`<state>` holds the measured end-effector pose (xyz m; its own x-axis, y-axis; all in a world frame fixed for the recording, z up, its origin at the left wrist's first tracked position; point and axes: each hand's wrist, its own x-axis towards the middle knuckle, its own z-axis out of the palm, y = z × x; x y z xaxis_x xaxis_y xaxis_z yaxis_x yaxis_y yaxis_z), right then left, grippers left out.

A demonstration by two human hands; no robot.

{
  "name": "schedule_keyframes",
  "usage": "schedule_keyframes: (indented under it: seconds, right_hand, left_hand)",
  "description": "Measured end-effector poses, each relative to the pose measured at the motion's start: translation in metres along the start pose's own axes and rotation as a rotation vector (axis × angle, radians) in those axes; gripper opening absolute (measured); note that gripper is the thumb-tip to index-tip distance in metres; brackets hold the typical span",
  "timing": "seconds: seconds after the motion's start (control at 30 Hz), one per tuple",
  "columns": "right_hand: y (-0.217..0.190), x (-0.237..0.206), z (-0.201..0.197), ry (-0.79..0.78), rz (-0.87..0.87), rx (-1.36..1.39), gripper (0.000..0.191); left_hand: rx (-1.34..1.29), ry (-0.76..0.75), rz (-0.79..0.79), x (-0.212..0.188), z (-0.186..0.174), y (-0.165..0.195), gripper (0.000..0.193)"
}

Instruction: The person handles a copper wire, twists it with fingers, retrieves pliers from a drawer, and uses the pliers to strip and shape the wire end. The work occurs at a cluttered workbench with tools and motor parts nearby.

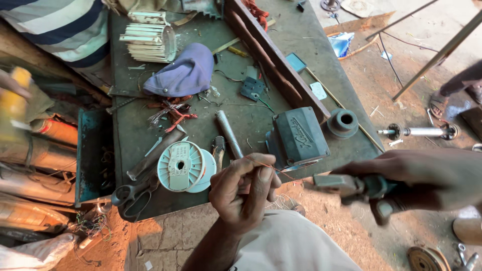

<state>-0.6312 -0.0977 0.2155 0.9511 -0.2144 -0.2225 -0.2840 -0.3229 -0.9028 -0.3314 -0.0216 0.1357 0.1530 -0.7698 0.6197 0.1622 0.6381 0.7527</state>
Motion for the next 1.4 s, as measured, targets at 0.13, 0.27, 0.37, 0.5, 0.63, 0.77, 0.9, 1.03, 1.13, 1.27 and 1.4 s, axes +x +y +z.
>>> schedule_keyframes:
  seconds: [0.13, 0.27, 0.37, 0.5, 0.63, 0.77, 0.9, 1.03, 1.13, 1.27, 1.4]
  right_hand:
    - [0.002, -0.006, 0.01, 0.423, 0.36, -0.682, 0.082]
    - [0.017, 0.005, 0.017, 0.5, 0.661, -0.923, 0.089]
    - [0.018, 0.003, 0.026, 0.59, 0.461, -0.966, 0.089]
    - [0.009, 0.005, 0.042, 0.587, 0.548, -0.951, 0.091]
    - [-0.002, 0.023, 0.047, 0.384, 0.803, -1.045, 0.081]
    - [-0.012, 0.036, 0.051, 0.488, 0.606, -1.087, 0.077]
    - [-0.016, 0.037, 0.053, 0.587, 0.49, -1.311, 0.073]
    - [-0.016, 0.037, 0.055, 0.549, 0.557, -1.378, 0.071]
    - [-0.016, 0.038, 0.055, 0.686, 0.354, -1.552, 0.068]
    - [-0.017, 0.039, 0.055, 0.68, 0.322, -1.604, 0.071]
    - [-0.018, 0.039, 0.055, 0.644, 0.373, -1.597, 0.072]
  left_hand:
    - [0.023, -0.01, -0.096, 0.001, -0.001, 0.004, 0.017]
    - [-0.072, -0.017, -0.169, 0.002, -0.001, 0.0, 0.014]
    - [-0.182, -0.065, -0.232, 0.0, -0.003, -0.006, 0.013]
    - [-0.214, -0.078, -0.237, -0.004, -0.005, -0.012, 0.008]
    - [-0.178, 0.014, -0.198, -0.004, -0.002, -0.012, 0.007]
    - [-0.104, 0.047, -0.254, -0.003, 0.001, -0.003, 0.014]
    - [-0.055, 0.034, -0.271, -0.003, 0.004, 0.004, 0.017]
    - [-0.011, 0.027, -0.25, -0.005, 0.006, 0.008, 0.015]
    - [0.015, 0.029, -0.266, -0.006, 0.006, 0.01, 0.014]
    - [0.041, 0.008, -0.289, -0.007, 0.003, 0.014, 0.015]
    - [0.076, -0.007, -0.274, -0.011, 0.002, 0.015, 0.016]
